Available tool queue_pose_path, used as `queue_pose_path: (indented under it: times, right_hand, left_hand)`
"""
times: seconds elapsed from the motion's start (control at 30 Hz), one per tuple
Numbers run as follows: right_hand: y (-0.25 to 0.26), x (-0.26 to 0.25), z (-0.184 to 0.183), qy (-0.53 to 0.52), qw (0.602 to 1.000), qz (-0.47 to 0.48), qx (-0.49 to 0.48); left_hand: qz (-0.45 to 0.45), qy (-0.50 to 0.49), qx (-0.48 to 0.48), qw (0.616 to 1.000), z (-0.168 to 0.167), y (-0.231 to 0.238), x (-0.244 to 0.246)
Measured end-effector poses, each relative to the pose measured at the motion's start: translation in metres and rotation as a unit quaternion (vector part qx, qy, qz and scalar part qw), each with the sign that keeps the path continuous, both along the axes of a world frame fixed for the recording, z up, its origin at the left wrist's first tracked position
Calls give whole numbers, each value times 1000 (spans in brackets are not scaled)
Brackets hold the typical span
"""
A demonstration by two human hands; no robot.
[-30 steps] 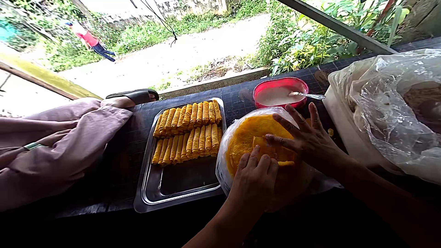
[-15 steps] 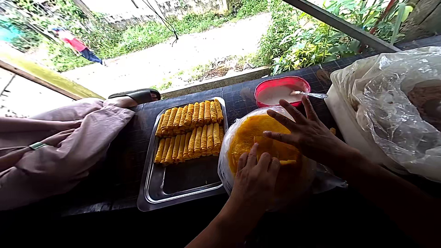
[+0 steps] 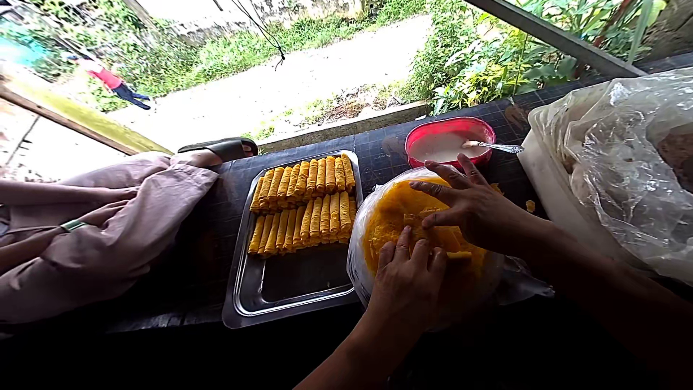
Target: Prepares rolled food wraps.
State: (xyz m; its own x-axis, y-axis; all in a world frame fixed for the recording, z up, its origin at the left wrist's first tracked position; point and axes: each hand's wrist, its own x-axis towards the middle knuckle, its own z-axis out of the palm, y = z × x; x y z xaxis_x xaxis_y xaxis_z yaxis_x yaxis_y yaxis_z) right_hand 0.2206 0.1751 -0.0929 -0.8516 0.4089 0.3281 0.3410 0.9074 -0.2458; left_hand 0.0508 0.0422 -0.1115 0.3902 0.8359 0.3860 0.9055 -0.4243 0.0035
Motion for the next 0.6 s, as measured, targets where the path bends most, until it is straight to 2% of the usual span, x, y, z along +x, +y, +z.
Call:
queue_pose_path:
  times: [0.2,0.33,0.47,0.6]
  right_hand:
    - [-5,-11,-11,-29,998,-14,51]
    - [-2,0,-2,2,997,-43,64]
    - [0,26,-24,114,993,-12,42]
    - [7,35,-44,75,995,5,69]
  left_hand:
    - [-5,1,3,1000,0,1,0]
    - [-7,-1,-3,1000,0,1,-1]
    - [-10,-7,-1,1000,0,2,-1]
    - [-10,-3,1,1000,-1,2,0]
